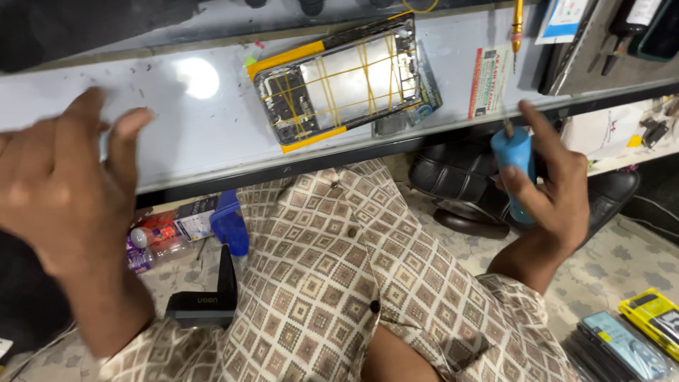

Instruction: The person uses a screwdriver to pry and adjust components inside a disassembled smartphone chassis. They remove rubber bands, inspect the interior, and use a small blade to separate parts. The phone remains open on the workbench throughout.

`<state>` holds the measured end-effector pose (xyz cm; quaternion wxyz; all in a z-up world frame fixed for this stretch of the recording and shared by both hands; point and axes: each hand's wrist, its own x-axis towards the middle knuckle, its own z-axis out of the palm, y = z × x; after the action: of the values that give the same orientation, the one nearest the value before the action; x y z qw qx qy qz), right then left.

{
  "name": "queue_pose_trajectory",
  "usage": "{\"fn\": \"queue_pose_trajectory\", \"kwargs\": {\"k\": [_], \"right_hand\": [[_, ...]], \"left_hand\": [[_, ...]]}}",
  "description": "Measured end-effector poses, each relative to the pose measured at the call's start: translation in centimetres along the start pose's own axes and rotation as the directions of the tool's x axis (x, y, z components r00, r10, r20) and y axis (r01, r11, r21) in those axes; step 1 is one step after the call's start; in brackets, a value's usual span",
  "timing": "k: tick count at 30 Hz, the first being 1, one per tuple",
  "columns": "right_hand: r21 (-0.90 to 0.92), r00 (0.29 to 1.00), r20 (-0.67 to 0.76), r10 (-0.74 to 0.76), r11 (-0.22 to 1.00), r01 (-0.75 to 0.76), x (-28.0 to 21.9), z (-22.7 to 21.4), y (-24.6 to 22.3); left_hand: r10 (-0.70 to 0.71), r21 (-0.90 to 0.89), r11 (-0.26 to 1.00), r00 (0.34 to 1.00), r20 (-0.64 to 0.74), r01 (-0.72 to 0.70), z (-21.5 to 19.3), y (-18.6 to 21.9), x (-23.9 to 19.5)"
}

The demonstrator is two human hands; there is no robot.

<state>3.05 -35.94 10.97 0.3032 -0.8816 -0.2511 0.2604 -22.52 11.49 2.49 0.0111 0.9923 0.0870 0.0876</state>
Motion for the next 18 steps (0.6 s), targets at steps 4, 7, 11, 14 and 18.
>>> {"fn": "queue_pose_trajectory", "kwargs": {"k": [4, 7, 11, 14, 18], "right_hand": [[0.017, 0.963, -0.162, 0.216, 0.976, -0.216, 1.3, 2.8, -0.6], [-0.179, 0.980, -0.190, 0.066, 0.979, -0.100, 3.2, 4.4, -0.4], [-0.394, 0.932, -0.256, -0.258, 0.908, 0.143, 5.5, 6.1, 0.1], [-0.449, 0.937, -0.289, -0.195, 0.892, 0.047, 6.7, 6.8, -0.1], [-0.484, 0.929, -0.304, -0.210, 0.874, 0.040, 7.8, 7.0, -0.6]], "left_hand": [[0.023, -0.167, 0.986, 0.999, 0.032, -0.017, -0.2, 4.4, 3.6], [0.082, -0.444, 0.895, 0.994, 0.070, -0.042, 0.4, 8.0, 5.4], [0.057, -0.591, 0.807, 0.994, 0.088, 0.006, 2.7, 10.5, 5.2], [0.014, -0.606, 0.795, 0.998, 0.061, 0.025, 3.5, 10.6, 5.2], [-0.014, -0.654, 0.756, 1.000, 0.026, 0.028, 3.6, 10.1, 5.4]]}}
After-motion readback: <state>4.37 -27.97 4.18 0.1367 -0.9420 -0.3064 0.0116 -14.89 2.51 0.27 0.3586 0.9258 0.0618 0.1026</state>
